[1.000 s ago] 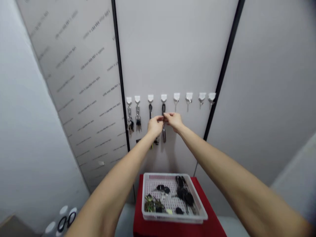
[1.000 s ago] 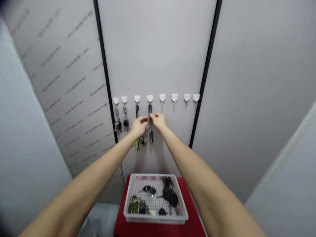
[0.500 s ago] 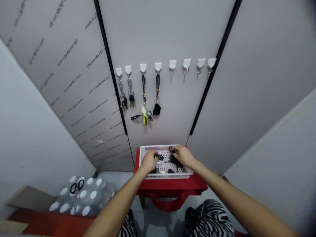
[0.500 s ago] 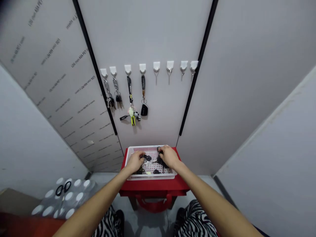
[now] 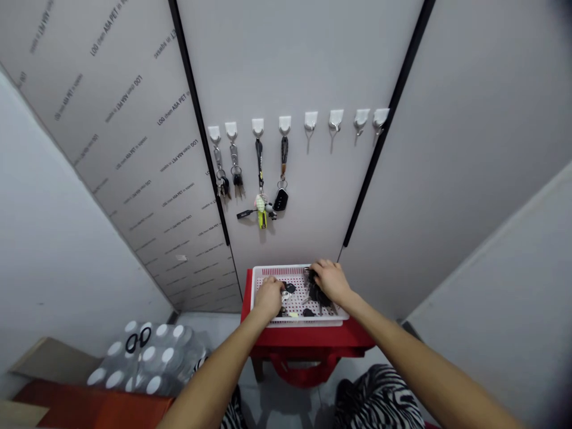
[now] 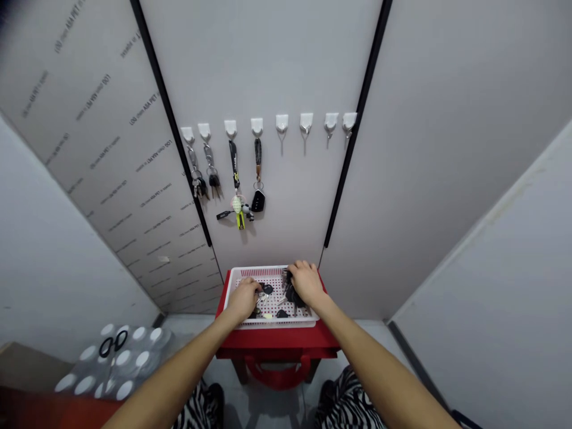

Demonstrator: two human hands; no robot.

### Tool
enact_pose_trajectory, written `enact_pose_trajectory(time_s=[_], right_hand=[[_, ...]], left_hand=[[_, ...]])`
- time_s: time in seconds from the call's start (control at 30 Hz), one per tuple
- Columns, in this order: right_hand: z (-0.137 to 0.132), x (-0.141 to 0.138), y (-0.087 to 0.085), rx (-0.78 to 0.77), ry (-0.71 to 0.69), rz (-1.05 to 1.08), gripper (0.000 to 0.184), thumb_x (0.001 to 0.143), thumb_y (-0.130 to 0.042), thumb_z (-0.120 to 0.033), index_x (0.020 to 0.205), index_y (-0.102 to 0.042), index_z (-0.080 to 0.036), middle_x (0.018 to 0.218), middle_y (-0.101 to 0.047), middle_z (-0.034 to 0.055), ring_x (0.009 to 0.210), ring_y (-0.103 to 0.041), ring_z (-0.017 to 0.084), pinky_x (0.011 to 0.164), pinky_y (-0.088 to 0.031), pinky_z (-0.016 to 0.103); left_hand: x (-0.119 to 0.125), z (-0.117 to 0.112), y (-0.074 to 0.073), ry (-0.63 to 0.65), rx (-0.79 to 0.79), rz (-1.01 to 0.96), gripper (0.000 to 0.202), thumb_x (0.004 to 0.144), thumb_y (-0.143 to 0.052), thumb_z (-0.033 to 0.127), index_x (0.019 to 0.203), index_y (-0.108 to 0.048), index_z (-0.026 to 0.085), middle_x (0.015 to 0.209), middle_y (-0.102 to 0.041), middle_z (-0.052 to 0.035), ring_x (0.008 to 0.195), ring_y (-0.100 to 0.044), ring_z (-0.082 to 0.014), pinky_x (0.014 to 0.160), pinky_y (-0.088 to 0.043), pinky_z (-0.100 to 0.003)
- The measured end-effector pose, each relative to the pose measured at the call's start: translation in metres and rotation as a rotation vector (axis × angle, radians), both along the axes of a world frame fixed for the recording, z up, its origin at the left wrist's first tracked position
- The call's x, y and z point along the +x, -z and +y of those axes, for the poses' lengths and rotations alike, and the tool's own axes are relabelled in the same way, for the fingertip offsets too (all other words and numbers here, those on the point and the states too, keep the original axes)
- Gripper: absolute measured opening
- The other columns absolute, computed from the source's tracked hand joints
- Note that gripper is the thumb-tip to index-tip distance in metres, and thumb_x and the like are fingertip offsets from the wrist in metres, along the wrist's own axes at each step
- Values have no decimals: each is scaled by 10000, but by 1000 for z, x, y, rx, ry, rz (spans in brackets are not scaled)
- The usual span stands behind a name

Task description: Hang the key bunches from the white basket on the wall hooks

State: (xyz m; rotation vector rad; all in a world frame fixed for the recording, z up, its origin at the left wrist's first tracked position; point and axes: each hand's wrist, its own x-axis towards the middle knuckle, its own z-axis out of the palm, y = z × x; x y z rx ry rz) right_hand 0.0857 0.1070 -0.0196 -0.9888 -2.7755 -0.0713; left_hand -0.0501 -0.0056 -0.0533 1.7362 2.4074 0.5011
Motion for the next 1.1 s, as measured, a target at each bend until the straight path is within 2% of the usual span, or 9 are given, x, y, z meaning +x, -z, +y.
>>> enact_pose_trajectory(time_s=[0.13,0.27,0.37,0.5,0.63,0.9,1.1], right_hand=[[-1,1,0,-65,-29,66,195,657,-360,-141,770,-512,-186,824,-520,44,793,-418,157,660,-254,261],[-8,0,0,-227,-154,126,219,607,-347,-91,730,-507,-175,750,-544,18,716,-451,117,637,-292,208],[-16,-3,-1,-307,-214,111,223,596,-334,-85,683,-520,-170,691,-555,14,655,-465,105,619,-313,191],[-24,-11,-3,-294,-211,139,226,599,-359,-116,720,-542,-169,760,-565,32,718,-474,121,661,-320,204],[-29,-21,1,-318,-208,134,237,620,-373,-142,773,-551,-175,813,-568,36,758,-480,126,690,-319,210],[-40,-37,14,-277,-183,25,218,626,-426,-215,795,-557,-174,819,-548,58,803,-459,150,701,-304,241],[-45,-43,15,-187,-185,-44,212,643,-418,-203,809,-548,-194,828,-516,66,823,-443,174,681,-297,274]], left_hand=[[-2,1,2,-33,-4,23,236,664,-339,90,761,-537,174,834,-488,-52,830,-422,-152,702,-335,-239],[-4,4,-1,-47,-31,52,239,676,-336,108,817,-518,171,836,-502,-56,810,-440,-145,694,-334,-234],[-6,6,-6,-21,-61,95,216,694,-329,161,769,-532,167,806,-512,-57,772,-457,-145,664,-343,-237],[-11,8,-14,56,-67,106,213,689,-334,167,735,-542,161,813,-518,-54,758,-469,-133,656,-348,-218],[-14,9,-18,107,-83,115,243,674,-338,134,830,-522,168,855,-522,-62,799,-472,-144,688,-349,-230],[-13,13,-15,86,-122,127,228,664,-334,133,756,-542,145,803,-555,-79,761,-498,-154,669,-362,-247],[-18,13,-13,104,-114,92,238,665,-324,136,741,-549,134,799,-559,-83,743,-501,-148,663,-362,-249]])
